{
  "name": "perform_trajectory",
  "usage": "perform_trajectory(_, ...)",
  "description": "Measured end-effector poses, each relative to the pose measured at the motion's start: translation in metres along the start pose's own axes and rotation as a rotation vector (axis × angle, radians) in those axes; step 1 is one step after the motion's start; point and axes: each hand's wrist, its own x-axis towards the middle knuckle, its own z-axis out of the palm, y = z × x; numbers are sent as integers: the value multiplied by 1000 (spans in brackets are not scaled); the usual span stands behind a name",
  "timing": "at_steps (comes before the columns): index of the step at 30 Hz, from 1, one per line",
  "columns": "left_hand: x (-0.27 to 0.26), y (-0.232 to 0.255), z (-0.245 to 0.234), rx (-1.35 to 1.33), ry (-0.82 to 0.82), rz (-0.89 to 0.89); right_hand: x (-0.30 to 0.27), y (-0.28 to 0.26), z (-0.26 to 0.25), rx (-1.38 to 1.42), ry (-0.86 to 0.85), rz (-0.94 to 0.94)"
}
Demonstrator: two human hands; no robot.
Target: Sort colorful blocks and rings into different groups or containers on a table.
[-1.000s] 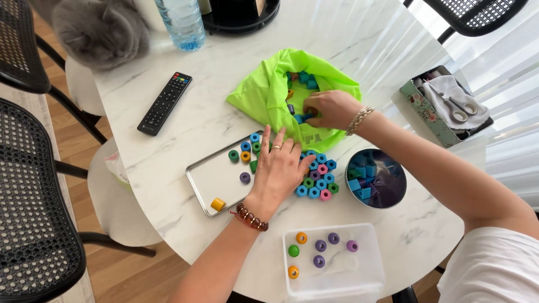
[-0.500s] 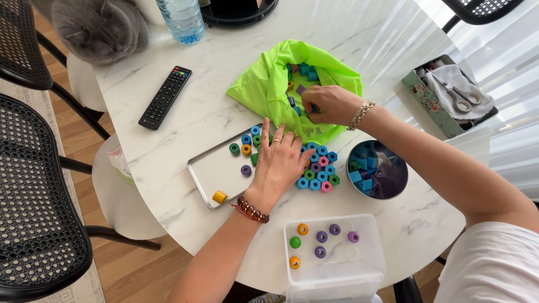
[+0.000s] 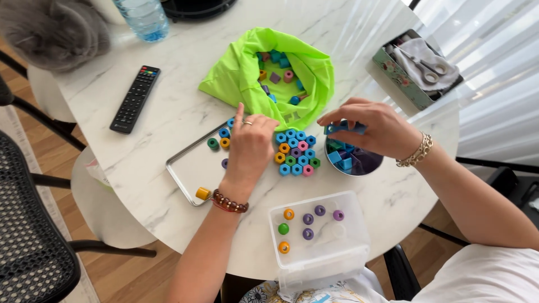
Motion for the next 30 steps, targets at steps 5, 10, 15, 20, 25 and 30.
perform_trajectory(5,0,-4,-6,-44,52,-2,-27,4,-9,10,-41,28)
perform_trajectory(10,-1,-5,-4,-51,51,-30,-47,13,-9,-47,-148,142)
perform_trajectory(15,2,4,-13,-60,16,-44,-37,25,-19,-69,-48,39)
perform_trajectory(20,7,12,-21,-40,-72,-41,21,28,-10,-40,60,-69)
perform_trajectory(25,9,17,-20,45,-246,-59,105,92,41,-119,-32,-182)
perform_trajectory(30,3,9,5,102,-286,-60,142,127,77,-538,-352,-5)
